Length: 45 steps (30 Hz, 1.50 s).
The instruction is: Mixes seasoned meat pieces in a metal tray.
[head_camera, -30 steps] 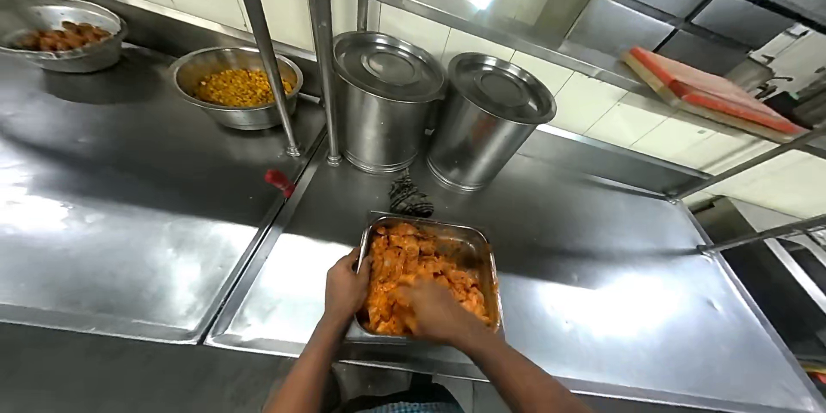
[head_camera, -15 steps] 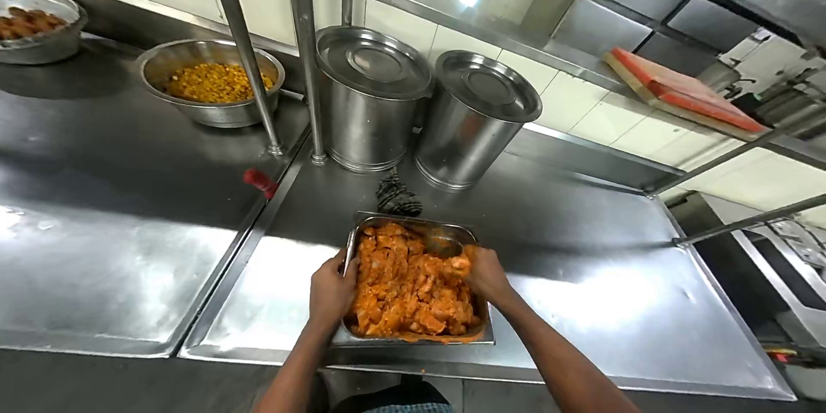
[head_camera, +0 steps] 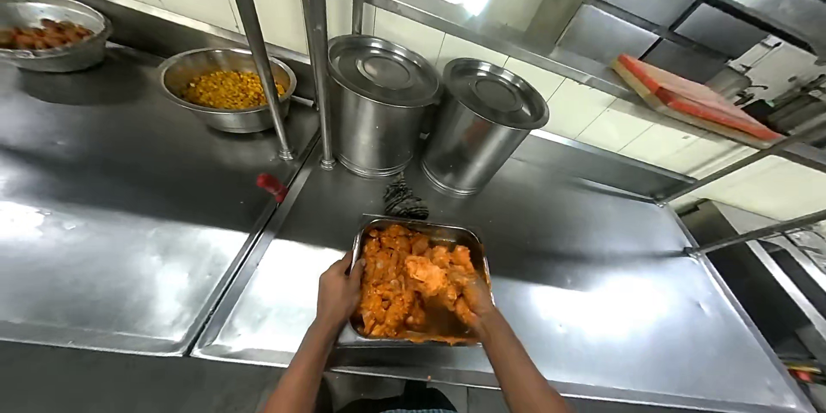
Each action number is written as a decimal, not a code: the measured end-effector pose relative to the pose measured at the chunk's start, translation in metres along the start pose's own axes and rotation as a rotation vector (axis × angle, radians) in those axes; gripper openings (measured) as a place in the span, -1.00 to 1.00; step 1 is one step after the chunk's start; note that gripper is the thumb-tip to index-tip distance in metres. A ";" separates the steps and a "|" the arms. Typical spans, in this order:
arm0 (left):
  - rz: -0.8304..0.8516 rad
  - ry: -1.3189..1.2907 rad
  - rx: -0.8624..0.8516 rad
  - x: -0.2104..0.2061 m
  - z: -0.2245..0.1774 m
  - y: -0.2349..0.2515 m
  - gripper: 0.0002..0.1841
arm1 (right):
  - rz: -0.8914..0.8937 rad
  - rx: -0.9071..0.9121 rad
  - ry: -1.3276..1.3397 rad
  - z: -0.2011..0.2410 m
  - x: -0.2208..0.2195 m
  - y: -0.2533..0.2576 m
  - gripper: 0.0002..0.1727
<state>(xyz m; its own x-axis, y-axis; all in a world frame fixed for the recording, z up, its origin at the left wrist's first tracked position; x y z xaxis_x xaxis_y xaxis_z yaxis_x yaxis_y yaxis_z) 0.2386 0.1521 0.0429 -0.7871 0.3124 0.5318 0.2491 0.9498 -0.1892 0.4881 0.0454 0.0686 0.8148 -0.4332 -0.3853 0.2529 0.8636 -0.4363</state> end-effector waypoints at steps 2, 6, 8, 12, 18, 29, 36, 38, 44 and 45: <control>-0.010 -0.010 -0.009 -0.001 -0.001 0.000 -0.64 | 0.024 0.079 -0.191 0.038 -0.004 -0.014 -0.62; -0.019 -0.005 0.016 -0.001 -0.002 0.001 -0.66 | -0.076 0.383 -0.728 0.100 -0.019 -0.044 -0.62; -0.020 -0.010 0.029 -0.001 -0.003 0.001 -0.66 | -0.190 0.552 -0.899 0.116 -0.030 -0.059 -0.62; -0.028 -0.016 0.035 -0.001 -0.003 0.001 -0.68 | -0.249 0.500 -1.139 0.095 -0.023 -0.042 -0.48; -0.007 0.016 0.041 0.000 -0.004 0.002 -0.62 | 0.209 -0.087 -1.369 0.065 0.005 0.031 -0.69; 0.030 0.021 0.064 -0.001 -0.004 0.002 -0.61 | 0.508 -0.295 -1.822 -0.005 -0.014 -0.010 0.17; 0.048 -0.018 -0.013 -0.001 -0.004 0.003 -0.66 | -0.018 -0.137 -1.128 0.000 0.024 0.011 -0.28; 0.042 -0.043 -0.005 0.000 -0.003 0.002 -0.67 | -0.057 -0.079 -0.728 -0.010 0.023 0.003 -0.35; 0.001 -0.056 -0.012 0.002 0.002 -0.001 -0.63 | -0.072 0.218 -0.707 0.068 -0.017 -0.038 -0.76; -0.005 -0.047 -0.023 0.002 0.002 -0.001 -0.62 | -0.098 0.301 -0.764 0.084 -0.024 -0.046 -0.80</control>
<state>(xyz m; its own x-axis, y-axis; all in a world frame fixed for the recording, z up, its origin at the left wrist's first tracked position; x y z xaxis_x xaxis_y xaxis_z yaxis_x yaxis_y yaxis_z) 0.2356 0.1517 0.0430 -0.8141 0.3071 0.4929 0.2578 0.9516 -0.1671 0.5012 0.0379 0.1662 0.8842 -0.3096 0.3498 0.3821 0.9100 -0.1606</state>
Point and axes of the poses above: each hand's wrist, its own y-axis towards the middle knuckle, its own x-axis out of the back of the hand, z = x × y, the point moved 6 cm from there along y, towards the middle knuckle, and after that the axes turned 8 degrees about z, right-handed, at the moved point
